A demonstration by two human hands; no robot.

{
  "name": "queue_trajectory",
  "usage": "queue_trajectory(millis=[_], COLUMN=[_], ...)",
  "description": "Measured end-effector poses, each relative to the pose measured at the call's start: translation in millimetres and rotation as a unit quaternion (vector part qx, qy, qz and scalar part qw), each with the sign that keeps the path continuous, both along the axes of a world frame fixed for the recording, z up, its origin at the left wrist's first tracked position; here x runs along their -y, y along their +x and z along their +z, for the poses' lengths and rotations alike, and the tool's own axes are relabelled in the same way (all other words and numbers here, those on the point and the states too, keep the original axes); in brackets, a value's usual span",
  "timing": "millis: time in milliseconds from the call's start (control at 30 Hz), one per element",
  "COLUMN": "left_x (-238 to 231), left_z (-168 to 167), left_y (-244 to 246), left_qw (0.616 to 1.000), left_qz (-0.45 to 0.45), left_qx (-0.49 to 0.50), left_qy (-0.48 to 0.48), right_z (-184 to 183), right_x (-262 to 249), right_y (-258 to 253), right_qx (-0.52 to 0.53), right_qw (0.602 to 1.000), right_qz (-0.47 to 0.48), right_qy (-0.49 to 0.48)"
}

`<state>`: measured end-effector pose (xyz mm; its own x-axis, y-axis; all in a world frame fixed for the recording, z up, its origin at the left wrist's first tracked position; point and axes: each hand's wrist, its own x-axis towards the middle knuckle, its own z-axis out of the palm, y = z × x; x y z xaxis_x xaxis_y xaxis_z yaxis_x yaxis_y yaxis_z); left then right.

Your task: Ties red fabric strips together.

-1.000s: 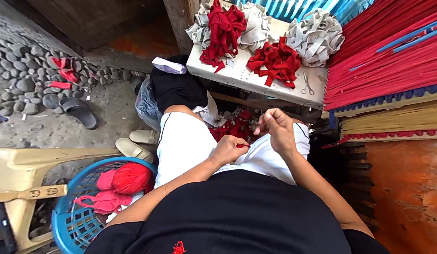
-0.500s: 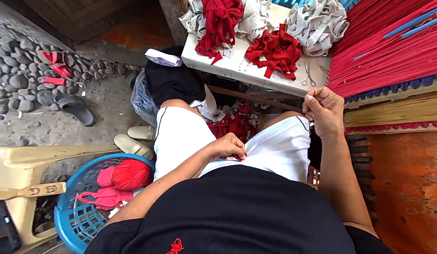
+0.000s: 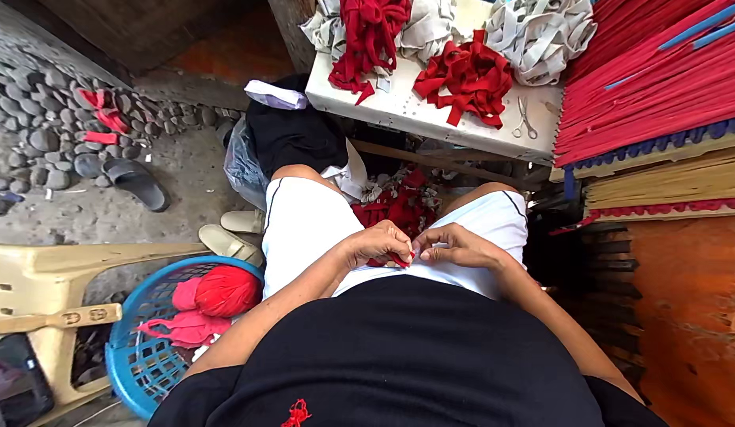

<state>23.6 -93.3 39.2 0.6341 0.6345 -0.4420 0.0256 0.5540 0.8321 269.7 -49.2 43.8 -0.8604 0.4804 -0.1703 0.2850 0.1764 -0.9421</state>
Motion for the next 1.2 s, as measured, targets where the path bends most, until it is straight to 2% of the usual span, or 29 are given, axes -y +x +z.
queue_trajectory(millis=[100, 367, 600, 700, 800, 867, 1000, 1133, 1200], left_x=[0.0, -5.6, -4.2, -3.6, -1.9, -3.8, 1.5, 0.1, 3.2], left_z=[-1.3, -9.0, -6.8, -6.1, -12.2, -19.8, -22.5, -19.7, -16.0], left_y=[-2.4, -0.2, 1.5, 3.6, 6.9, 7.3, 8.7, 7.3, 10.3], left_qw=[1.000, 0.998, 0.999, 0.999, 0.998, 0.996, 0.993, 0.992, 0.990], left_qz=[-0.001, -0.036, -0.028, -0.008, 0.007, -0.016, -0.020, 0.003, 0.015], left_qx=[0.000, 0.035, 0.014, 0.000, 0.010, 0.019, -0.004, -0.013, -0.036], left_qy=[0.010, 0.024, 0.021, 0.038, 0.067, 0.090, 0.119, 0.128, 0.138], right_z=[-0.3, 17.4, 20.9, 18.1, 24.5, 26.2, 8.5, 19.4, 12.1], right_x=[-4.5, -10.0, 13.2, 25.0, 29.5, 19.8, 3.1, -1.2, -7.8], right_y=[8.3, 7.9, -19.9, -35.6, -47.0, -44.9, -41.4, -46.9, -45.6], right_qx=[-0.007, -0.123, -0.286, -0.280, -0.250, -0.231, -0.217, -0.230, -0.228], right_qw=[0.999, 0.987, 0.919, 0.925, 0.958, 0.965, 0.950, 0.948, 0.942], right_qz=[0.001, -0.084, -0.135, -0.110, -0.083, -0.098, -0.159, -0.129, -0.129], right_qy=[-0.035, -0.065, -0.235, -0.234, -0.113, -0.079, -0.159, -0.179, -0.207])
